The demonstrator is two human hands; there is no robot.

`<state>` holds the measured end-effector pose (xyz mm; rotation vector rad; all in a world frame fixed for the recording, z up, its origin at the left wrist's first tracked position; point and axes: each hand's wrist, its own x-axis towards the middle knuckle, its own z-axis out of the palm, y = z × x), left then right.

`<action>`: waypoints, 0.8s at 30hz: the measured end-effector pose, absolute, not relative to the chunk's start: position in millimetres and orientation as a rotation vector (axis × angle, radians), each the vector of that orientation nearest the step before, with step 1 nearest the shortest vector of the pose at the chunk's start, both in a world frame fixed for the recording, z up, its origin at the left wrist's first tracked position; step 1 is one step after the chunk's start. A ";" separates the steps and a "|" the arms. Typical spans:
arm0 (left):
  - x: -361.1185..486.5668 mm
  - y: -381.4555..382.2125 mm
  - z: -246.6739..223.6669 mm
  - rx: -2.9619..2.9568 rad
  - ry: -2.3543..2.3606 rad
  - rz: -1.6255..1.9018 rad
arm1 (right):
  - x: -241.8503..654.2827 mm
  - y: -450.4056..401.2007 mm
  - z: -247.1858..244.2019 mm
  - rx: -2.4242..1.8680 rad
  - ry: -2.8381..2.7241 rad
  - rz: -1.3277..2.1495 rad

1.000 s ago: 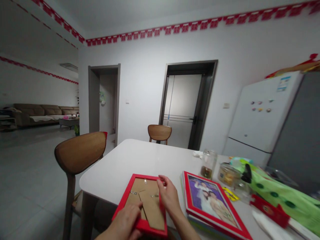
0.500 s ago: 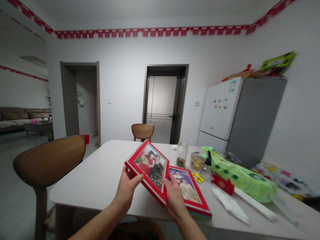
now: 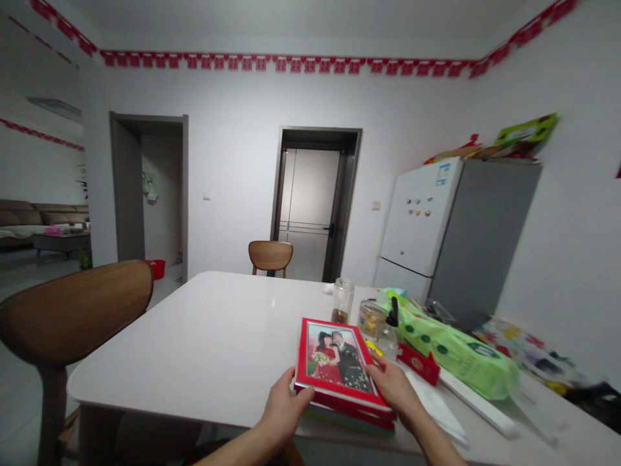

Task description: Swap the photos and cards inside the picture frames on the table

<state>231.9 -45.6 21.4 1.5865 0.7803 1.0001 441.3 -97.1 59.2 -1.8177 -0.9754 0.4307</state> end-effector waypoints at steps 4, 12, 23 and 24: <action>231.0 -47.0 14.7 1.668 0.701 0.954 | 463.3 -99.1 42.7 -1.890 -0.996 0.434; 209.5 -35.7 3.1 1.667 0.945 0.882 | 427.8 -118.5 19.5 -1.823 -0.935 0.635; 141.9 77.5 7.4 1.468 1.095 1.155 | 327.5 37.5 28.3 -1.784 -1.235 0.547; 139.2 86.4 8.0 1.450 1.094 1.168 | 324.5 48.5 27.9 -1.794 -1.235 0.533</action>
